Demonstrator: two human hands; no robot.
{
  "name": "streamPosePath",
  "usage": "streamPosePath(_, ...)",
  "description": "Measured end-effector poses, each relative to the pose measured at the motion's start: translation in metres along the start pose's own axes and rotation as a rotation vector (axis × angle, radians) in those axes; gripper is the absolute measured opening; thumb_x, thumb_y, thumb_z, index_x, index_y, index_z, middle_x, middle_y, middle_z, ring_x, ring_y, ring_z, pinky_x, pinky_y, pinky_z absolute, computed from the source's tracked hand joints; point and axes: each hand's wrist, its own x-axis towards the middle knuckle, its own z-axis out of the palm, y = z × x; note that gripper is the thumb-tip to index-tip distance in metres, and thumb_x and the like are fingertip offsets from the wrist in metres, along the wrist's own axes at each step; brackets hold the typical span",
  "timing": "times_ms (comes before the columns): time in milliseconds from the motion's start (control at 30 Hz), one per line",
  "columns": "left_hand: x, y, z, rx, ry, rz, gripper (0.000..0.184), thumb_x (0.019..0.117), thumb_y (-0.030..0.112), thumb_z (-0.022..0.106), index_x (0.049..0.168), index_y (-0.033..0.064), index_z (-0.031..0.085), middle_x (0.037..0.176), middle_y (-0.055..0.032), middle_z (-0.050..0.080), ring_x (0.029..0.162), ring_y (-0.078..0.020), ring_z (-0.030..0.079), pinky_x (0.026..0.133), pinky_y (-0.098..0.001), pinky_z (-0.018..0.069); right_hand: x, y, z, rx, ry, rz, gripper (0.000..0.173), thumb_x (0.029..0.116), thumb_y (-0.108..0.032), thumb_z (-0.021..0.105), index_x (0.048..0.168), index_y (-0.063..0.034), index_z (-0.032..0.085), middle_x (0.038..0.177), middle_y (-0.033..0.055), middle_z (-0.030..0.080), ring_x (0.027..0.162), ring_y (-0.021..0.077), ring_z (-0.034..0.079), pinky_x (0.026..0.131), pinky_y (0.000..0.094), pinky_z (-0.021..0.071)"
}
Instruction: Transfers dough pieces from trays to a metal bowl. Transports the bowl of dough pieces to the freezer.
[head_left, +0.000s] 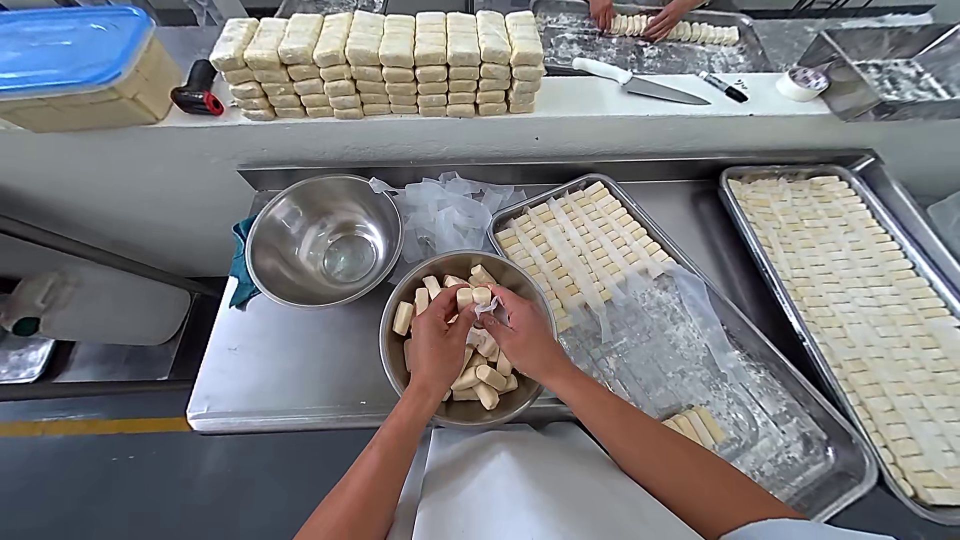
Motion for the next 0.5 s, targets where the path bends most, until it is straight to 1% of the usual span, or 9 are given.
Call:
streamPosePath(67, -0.002, -0.004, 0.003, 0.075, 0.035, 0.05, 0.028, 0.0957, 0.006, 0.07, 0.123, 0.0007, 0.065, 0.103, -0.0089, 0.074, 0.092, -0.0134, 0.073, 0.086, -0.0338, 0.0609, 0.0, 0.006, 0.004, -0.118, 0.067, -0.079, 0.036, 0.0993, -0.01, 0.064, 0.133, 0.0026, 0.06, 0.116, 0.0182, 0.064, 0.1, 0.0273, 0.066, 0.084, 0.0449, 0.057)
streamPosePath(133, -0.002, -0.006, 0.002, 0.108, 0.028, 0.053, 0.029, 0.0948, 0.007, 0.071, 0.122, 0.0006, 0.065, 0.102, -0.0099, 0.074, 0.09, -0.0153, 0.073, 0.082, -0.0353, 0.0619, 0.001, 0.013, 0.006, -0.18, 0.077, -0.124, 0.036, 0.0978, -0.009, 0.065, 0.131, 0.0031, 0.061, 0.113, 0.0188, 0.062, 0.096, 0.0282, 0.065, 0.08, 0.0441, 0.0571)
streamPosePath(200, 0.0, -0.004, -0.004, 0.067, 0.005, 0.034, 0.03, 0.0962, 0.009, 0.07, 0.124, 0.0, 0.064, 0.103, -0.01, 0.073, 0.09, -0.0152, 0.073, 0.082, -0.035, 0.0616, 0.006, 0.011, -0.002, -0.183, -0.005, -0.127, 0.037, 0.101, -0.014, 0.063, 0.134, 0.0024, 0.059, 0.117, 0.0196, 0.065, 0.1, 0.0287, 0.067, 0.087, 0.0442, 0.0568)
streamPosePath(267, 0.004, 0.002, -0.015, -0.02, 0.008, -0.022, 0.033, 0.1014, 0.011, 0.062, 0.132, -0.0008, 0.058, 0.108, -0.0119, 0.072, 0.092, -0.0178, 0.072, 0.081, -0.0376, 0.0626, 0.012, 0.007, -0.015, -0.223, -0.093, -0.116, 0.044, 0.1059, -0.022, 0.057, 0.143, 0.0013, 0.055, 0.121, 0.0202, 0.068, 0.103, 0.03, 0.069, 0.094, 0.0472, 0.0558)
streamPosePath(300, 0.007, 0.006, -0.022, -0.056, 0.027, -0.05, 0.035, 0.1046, 0.012, 0.056, 0.137, -0.0002, 0.054, 0.111, -0.0131, 0.071, 0.093, -0.0196, 0.073, 0.08, -0.0393, 0.063, 0.017, 0.007, -0.022, -0.259, -0.113, -0.103, 0.044, 0.1077, -0.024, 0.053, 0.144, 0.0005, 0.054, 0.118, 0.0198, 0.07, 0.102, 0.0312, 0.07, 0.094, 0.0497, 0.0557)
streamPosePath(367, 0.013, 0.004, -0.039, -0.064, 0.094, -0.075, 0.039, 0.1074, 0.014, 0.045, 0.145, 0.0037, 0.047, 0.114, -0.0125, 0.069, 0.093, -0.0196, 0.071, 0.077, -0.039, 0.0619, 0.024, 0.01, -0.037, -0.31, -0.102, -0.084, 0.041, 0.1092, -0.025, 0.049, 0.141, -0.0013, 0.06, 0.115, 0.0183, 0.072, 0.101, 0.0316, 0.071, 0.093, 0.0522, 0.0557)
streamPosePath(400, 0.016, -0.001, -0.047, -0.037, 0.116, -0.088, 0.041, 0.1075, 0.015, 0.044, 0.147, 0.0057, 0.045, 0.118, -0.0128, 0.068, 0.096, -0.02, 0.07, 0.079, -0.039, 0.0609, 0.025, 0.012, -0.043, -0.287, -0.076, -0.072, 0.038, 0.1094, -0.025, 0.049, 0.135, -0.0025, 0.064, 0.112, 0.0164, 0.073, 0.1, 0.0292, 0.071, 0.091, 0.0509, 0.056)
streamPosePath(467, 0.021, -0.013, -0.059, 0.052, 0.087, -0.131, 0.05, 0.1055, 0.016, 0.049, 0.154, 0.0068, 0.038, 0.134, -0.0179, 0.06, 0.113, -0.0262, 0.066, 0.093, -0.0457, 0.0564, 0.027, 0.012, -0.048, -0.194, -0.028, -0.059, 0.033, 0.1093, -0.025, 0.048, 0.121, -0.0035, 0.07, 0.105, 0.0122, 0.073, 0.095, 0.0217, 0.07, 0.086, 0.0447, 0.0562)
streamPosePath(500, 0.022, -0.018, -0.062, 0.114, 0.047, -0.144, 0.057, 0.1032, 0.015, 0.054, 0.156, 0.0055, 0.034, 0.14, -0.0211, 0.056, 0.121, -0.0307, 0.061, 0.099, -0.0508, 0.052, 0.027, 0.008, -0.05, -0.168, -0.041, -0.059, 0.033, 0.1095, -0.025, 0.047, 0.122, -0.0041, 0.07, 0.11, 0.0111, 0.072, 0.101, 0.0195, 0.069, 0.09, 0.0429, 0.0556)
